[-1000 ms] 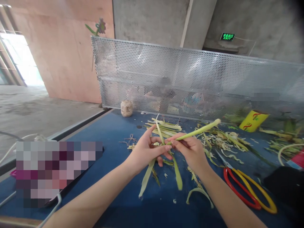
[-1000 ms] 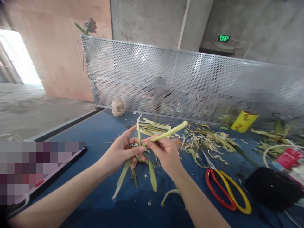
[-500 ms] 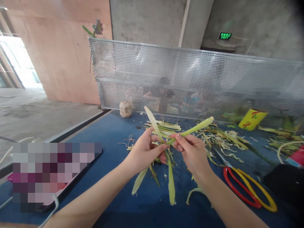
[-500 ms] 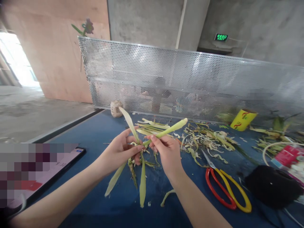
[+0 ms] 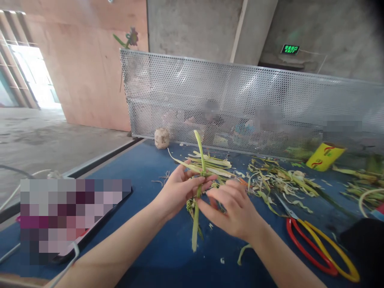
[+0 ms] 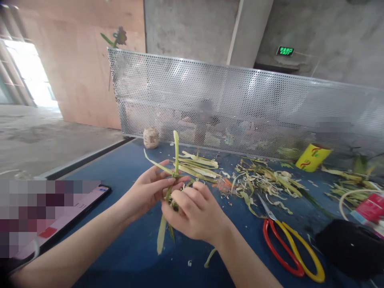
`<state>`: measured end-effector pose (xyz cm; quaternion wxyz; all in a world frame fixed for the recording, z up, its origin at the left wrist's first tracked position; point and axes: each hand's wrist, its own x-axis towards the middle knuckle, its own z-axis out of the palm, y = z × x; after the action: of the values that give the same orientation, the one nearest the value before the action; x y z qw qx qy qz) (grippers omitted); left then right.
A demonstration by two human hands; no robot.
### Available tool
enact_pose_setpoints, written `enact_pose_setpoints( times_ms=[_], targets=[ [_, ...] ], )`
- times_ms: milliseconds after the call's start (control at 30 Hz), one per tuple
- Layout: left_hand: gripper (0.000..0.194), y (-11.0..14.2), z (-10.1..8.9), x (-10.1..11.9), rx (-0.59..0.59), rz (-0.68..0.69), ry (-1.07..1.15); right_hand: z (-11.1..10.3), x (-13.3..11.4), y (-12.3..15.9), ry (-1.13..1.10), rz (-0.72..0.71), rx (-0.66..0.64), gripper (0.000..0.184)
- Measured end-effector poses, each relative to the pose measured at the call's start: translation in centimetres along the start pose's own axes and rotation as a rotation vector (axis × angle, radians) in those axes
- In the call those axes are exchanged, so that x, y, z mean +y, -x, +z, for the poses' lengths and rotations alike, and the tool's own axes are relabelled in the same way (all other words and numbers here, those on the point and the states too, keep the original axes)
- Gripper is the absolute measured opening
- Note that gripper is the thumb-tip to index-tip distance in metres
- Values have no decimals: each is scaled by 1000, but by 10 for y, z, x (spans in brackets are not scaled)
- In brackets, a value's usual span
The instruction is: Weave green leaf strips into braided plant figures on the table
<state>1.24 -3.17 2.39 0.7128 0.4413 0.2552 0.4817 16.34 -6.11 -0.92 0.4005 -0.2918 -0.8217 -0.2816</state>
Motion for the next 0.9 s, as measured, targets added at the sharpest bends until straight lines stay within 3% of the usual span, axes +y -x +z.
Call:
enact_pose_setpoints(
  times_ms=[100, 167, 333, 533, 733, 900],
  targets=[
    [45, -1, 0, -2, -21, 3, 8, 4, -4, 0, 57, -110, -30, 24],
    [43, -2, -1, -4, -36, 9, 9, 5, -4, 1, 22, -53, -8, 20],
    [49, -6, -4, -8, -1, 51, -45, 5, 4, 0, -272, 353, 86, 15],
    [87, -12, -6, -11, 23, 175, -211, 13, 13, -2, -823, 872, 120, 7],
    [90, -15, -11, -17, -26, 273, -458, 16, 11, -2, -969, 1120, 89, 14],
    [85, -18, -19, -24, 0, 386, -704, 22, 13, 2, -1106, 1283, -96, 28]
  ],
)
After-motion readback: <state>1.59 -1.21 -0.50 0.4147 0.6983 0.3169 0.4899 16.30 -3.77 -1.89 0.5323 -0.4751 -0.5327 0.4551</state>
